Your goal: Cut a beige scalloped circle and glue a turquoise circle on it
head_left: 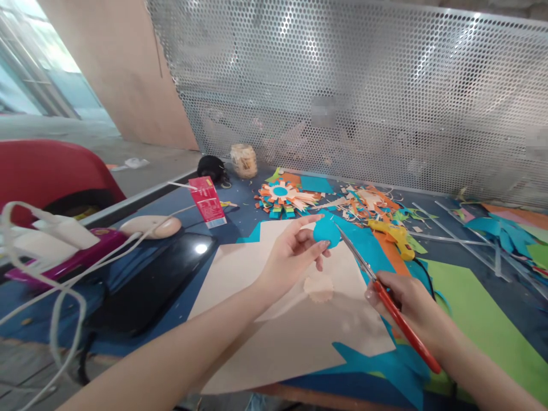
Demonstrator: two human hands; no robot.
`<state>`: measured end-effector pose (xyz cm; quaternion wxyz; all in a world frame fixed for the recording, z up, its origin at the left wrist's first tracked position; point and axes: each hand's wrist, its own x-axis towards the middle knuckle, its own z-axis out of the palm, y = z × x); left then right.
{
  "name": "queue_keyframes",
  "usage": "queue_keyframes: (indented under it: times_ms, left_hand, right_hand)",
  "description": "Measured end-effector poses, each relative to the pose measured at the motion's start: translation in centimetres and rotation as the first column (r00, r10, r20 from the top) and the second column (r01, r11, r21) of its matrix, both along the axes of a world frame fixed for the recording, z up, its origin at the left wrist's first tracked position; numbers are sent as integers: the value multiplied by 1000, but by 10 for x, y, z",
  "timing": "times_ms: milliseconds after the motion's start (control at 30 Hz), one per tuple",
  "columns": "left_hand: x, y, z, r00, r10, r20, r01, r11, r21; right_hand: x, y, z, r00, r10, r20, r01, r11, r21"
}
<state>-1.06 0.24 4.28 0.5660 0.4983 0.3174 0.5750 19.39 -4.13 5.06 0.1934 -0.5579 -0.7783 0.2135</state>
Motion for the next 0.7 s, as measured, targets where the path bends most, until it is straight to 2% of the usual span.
queue_keyframes:
  times_ms: [200,567,700]
  left_hand:
    - [1,-1,2,999,-29,-30,29,1000,-3]
    - [-2,7,0,978,175,112,-177,984,12]
    - [-3,7,0,979,172,110,-176,984,33]
  right_hand:
    - [0,0,1,1000,-13,5,13,1000,9]
    - [0,-1,-3,998,-48,-29,49,998,44]
    - [-2,-3,-2,997,-63,-44,64,997,32]
